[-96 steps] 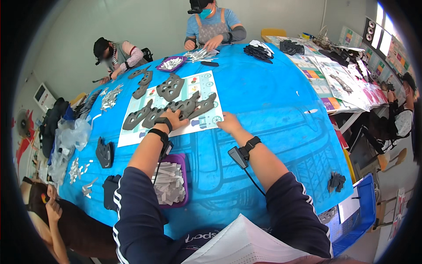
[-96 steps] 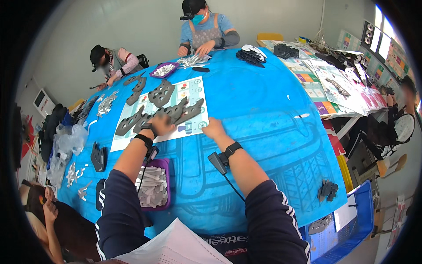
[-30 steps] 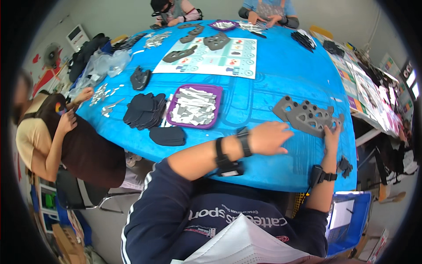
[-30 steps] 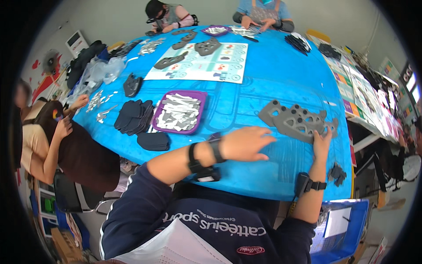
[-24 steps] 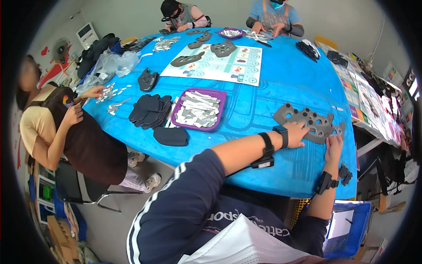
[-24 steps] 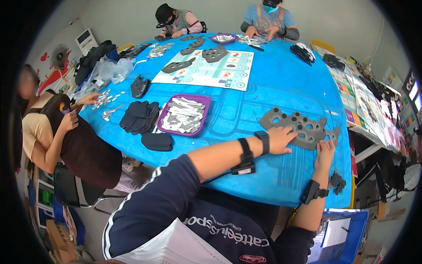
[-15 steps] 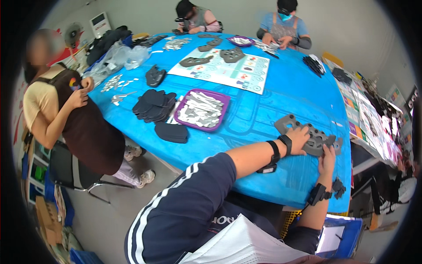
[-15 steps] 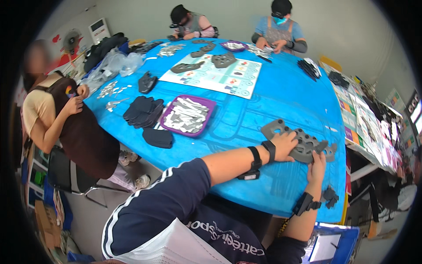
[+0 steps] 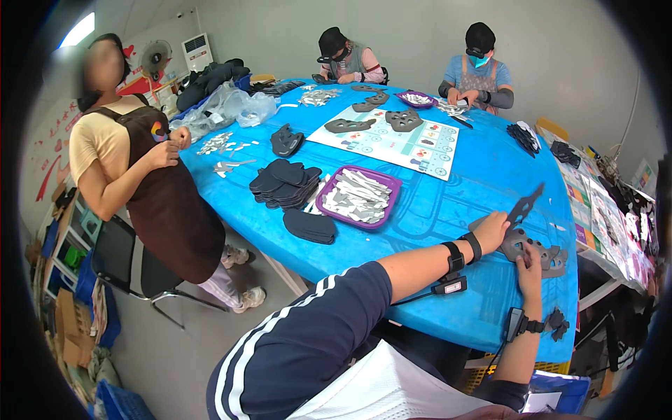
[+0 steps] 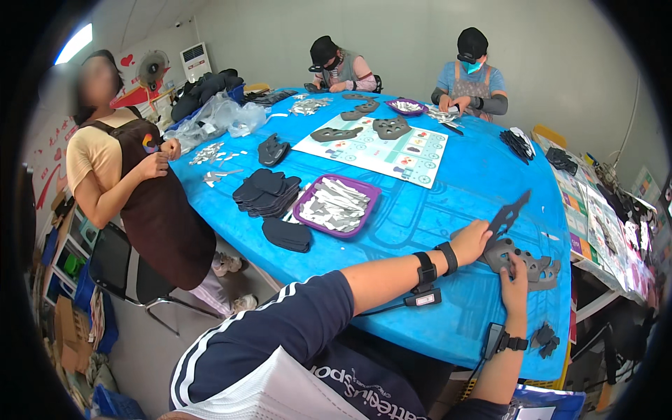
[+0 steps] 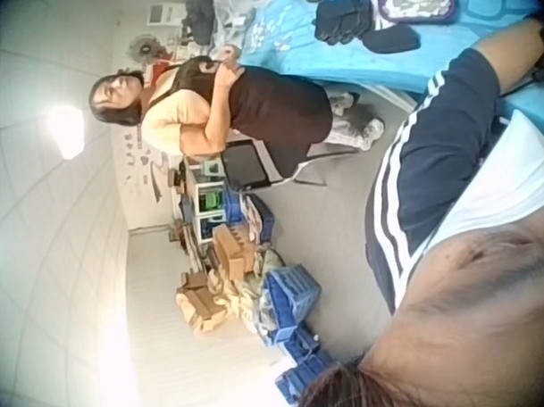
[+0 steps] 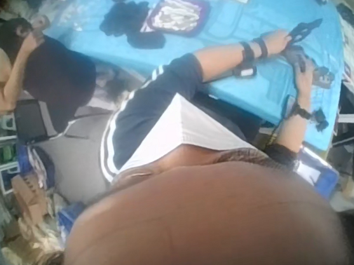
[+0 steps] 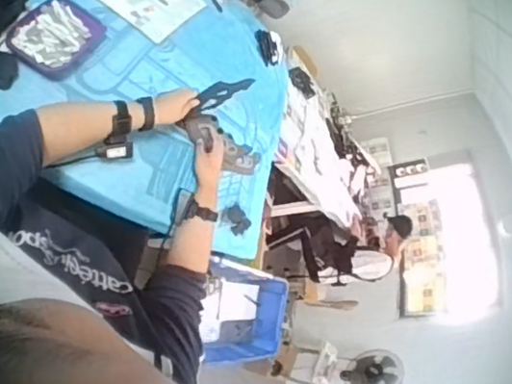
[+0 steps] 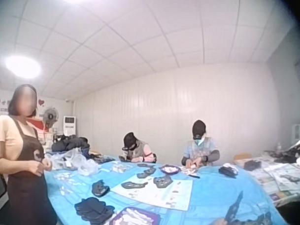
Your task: The person attaches white strips to black shoe components, stacks the components, places a stack into a blue bin, and aligns several shoe components on a table.
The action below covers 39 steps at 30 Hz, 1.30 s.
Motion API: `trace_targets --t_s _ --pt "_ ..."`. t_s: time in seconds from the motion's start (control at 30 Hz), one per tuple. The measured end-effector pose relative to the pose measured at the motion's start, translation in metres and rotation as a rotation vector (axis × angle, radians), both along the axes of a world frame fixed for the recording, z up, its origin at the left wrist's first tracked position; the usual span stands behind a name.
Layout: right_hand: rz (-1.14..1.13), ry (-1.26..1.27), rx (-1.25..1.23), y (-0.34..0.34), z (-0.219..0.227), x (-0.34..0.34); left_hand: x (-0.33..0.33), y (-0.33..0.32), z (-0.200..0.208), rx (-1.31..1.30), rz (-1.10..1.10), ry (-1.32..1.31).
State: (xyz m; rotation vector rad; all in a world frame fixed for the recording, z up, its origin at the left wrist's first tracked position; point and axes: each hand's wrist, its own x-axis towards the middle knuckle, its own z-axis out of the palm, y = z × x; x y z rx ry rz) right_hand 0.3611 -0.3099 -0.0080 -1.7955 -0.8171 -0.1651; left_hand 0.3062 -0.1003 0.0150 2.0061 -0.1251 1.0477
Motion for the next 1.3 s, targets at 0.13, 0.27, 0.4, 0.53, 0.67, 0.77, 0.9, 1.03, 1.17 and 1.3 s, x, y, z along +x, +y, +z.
trace_targets --t_s 0.13,0.27,0.4,0.53,0.67,0.77,0.9,1.03,1.17,1.3 --pt "0.061 0.061 -0.186 0.001 -0.010 0.003 -0.025 0.017 0.041 -0.148 0.119 -0.015" --pt "0.029 0.099 -0.060 -0.004 -0.023 0.015 -0.075 0.027 0.103 -0.486 -0.101 -0.306" --pt "-0.200 -0.127 0.075 0.001 0.002 0.007 -0.146 0.019 0.126 -0.854 -0.387 -0.446" --pt "-0.161 -0.290 0.314 0.009 0.070 -0.054 -0.219 0.011 0.102 -0.795 -0.499 -0.295" --pt "0.459 0.458 0.651 0.010 0.094 -0.163 -0.267 0.013 0.073 -0.648 -0.618 -0.005" --pt "0.418 0.411 0.425 0.017 0.076 -0.218 -0.287 0.011 0.052 -0.676 -0.636 -0.001" --pt "0.230 0.077 0.134 0.018 0.055 -0.246 -0.313 0.023 0.023 -0.643 -0.485 0.324" --pt "0.200 -0.297 -0.105 0.013 0.053 -0.238 -0.320 0.046 0.013 -0.467 -0.342 0.516" --pt "0.030 -0.383 0.231 -0.003 0.047 -0.220 -0.320 0.057 0.026 -0.063 -0.550 0.710" --pt "-0.081 -0.204 0.232 -0.010 0.030 -0.206 -0.325 0.055 0.024 0.215 -0.743 1.022"
